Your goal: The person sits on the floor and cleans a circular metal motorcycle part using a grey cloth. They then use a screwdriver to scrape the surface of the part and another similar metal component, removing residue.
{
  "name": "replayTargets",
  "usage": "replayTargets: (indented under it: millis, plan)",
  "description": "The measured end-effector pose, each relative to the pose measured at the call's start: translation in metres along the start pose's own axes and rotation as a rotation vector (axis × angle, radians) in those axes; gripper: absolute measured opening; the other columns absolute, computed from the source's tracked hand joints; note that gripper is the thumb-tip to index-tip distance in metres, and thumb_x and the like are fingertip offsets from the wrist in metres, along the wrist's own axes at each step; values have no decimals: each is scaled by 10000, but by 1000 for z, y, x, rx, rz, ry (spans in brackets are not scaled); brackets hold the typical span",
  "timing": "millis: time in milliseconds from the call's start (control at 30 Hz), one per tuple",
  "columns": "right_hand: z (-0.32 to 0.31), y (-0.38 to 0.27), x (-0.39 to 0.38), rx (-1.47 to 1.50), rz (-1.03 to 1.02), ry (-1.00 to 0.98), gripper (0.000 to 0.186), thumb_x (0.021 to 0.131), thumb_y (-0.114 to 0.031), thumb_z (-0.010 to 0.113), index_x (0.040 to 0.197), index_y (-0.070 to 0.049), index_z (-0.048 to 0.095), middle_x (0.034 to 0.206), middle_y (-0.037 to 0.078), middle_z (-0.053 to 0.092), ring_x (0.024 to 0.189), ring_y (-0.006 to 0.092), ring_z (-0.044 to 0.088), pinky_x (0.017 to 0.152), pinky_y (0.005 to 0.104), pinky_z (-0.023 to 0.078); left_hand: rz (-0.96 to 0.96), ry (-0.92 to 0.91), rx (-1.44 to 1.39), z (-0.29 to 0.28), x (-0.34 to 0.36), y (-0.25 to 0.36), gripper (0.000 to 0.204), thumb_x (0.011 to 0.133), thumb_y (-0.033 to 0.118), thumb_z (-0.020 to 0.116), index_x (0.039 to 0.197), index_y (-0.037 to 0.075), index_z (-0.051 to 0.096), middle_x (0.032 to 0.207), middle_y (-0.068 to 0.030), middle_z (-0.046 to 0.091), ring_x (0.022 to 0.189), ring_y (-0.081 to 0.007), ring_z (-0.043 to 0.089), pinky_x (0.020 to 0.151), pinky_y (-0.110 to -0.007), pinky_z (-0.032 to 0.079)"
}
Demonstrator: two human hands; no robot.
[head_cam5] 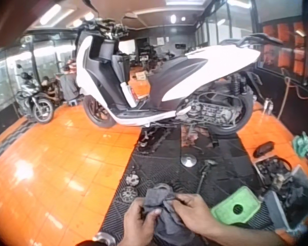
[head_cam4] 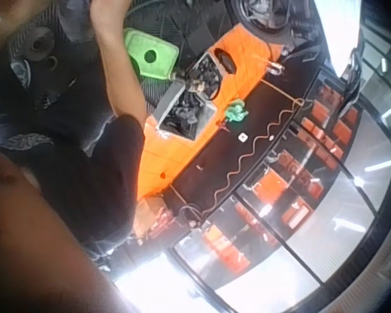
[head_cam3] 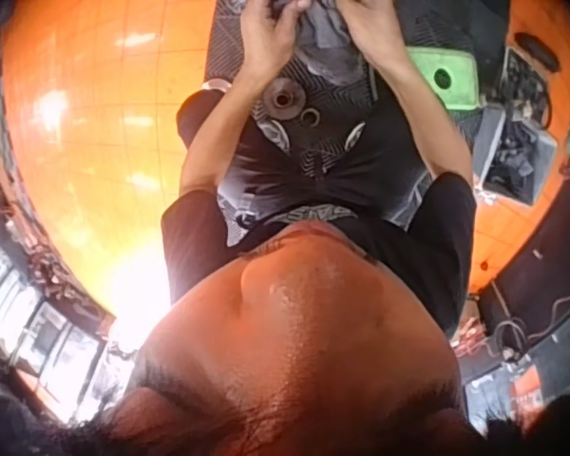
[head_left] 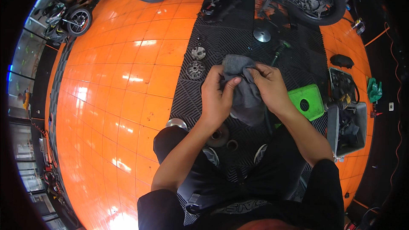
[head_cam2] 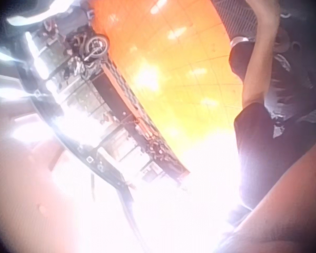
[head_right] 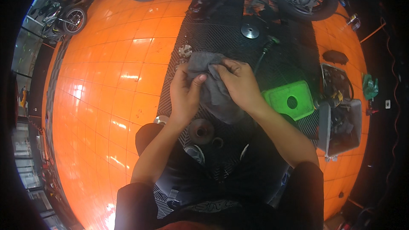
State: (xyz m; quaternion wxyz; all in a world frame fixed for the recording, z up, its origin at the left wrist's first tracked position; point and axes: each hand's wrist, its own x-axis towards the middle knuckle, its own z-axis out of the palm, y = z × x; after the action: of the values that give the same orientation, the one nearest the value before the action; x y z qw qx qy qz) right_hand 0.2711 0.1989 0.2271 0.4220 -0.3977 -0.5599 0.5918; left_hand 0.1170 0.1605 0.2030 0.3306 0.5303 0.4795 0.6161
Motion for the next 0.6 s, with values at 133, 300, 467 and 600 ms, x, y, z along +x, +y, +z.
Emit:
replayTargets:
  millis: [133, 300, 467, 600]
  plan:
    - [2, -8, -4, 82, 0, -75, 191, 915, -78, 608, 1045, 44, 678, 959, 51, 688, 881, 92, 608, 805, 243, 484, -83, 48, -129, -3, 2, 11, 191, 872, 79, 674, 1012, -22, 590, 888, -96, 634, 809, -184, 625, 765, -286, 486]
    - [5, -11, -7, 183, 33, -17, 221, 904, -75, 630, 1091, 40, 656, 1001, 62, 680, 908, 106, 617, 834, 252, 491, 8, -62, -33, -4, 3, 8, 186, 883, 87, 669, 1016, -16, 589, 901, -94, 642, 835, -149, 619, 767, -274, 487]
    - [7, -5, -6, 85, 20, 72, 242, 885, -96, 661, 1078, 50, 657, 1000, 75, 683, 904, 106, 615, 824, 256, 491, -160, -48, -168, 4, -1, 8, 153, 882, 77, 671, 969, -15, 585, 855, -89, 637, 816, -118, 592, 733, -270, 482]
    - [9, -8, -6, -143, -95, 83, 243, 861, -108, 680, 1038, 59, 669, 964, 83, 689, 888, 112, 616, 805, 263, 490, -91, 50, -60, 6, -6, 5, 146, 867, 57, 679, 956, -10, 584, 805, -86, 604, 749, -129, 566, 677, -285, 468]
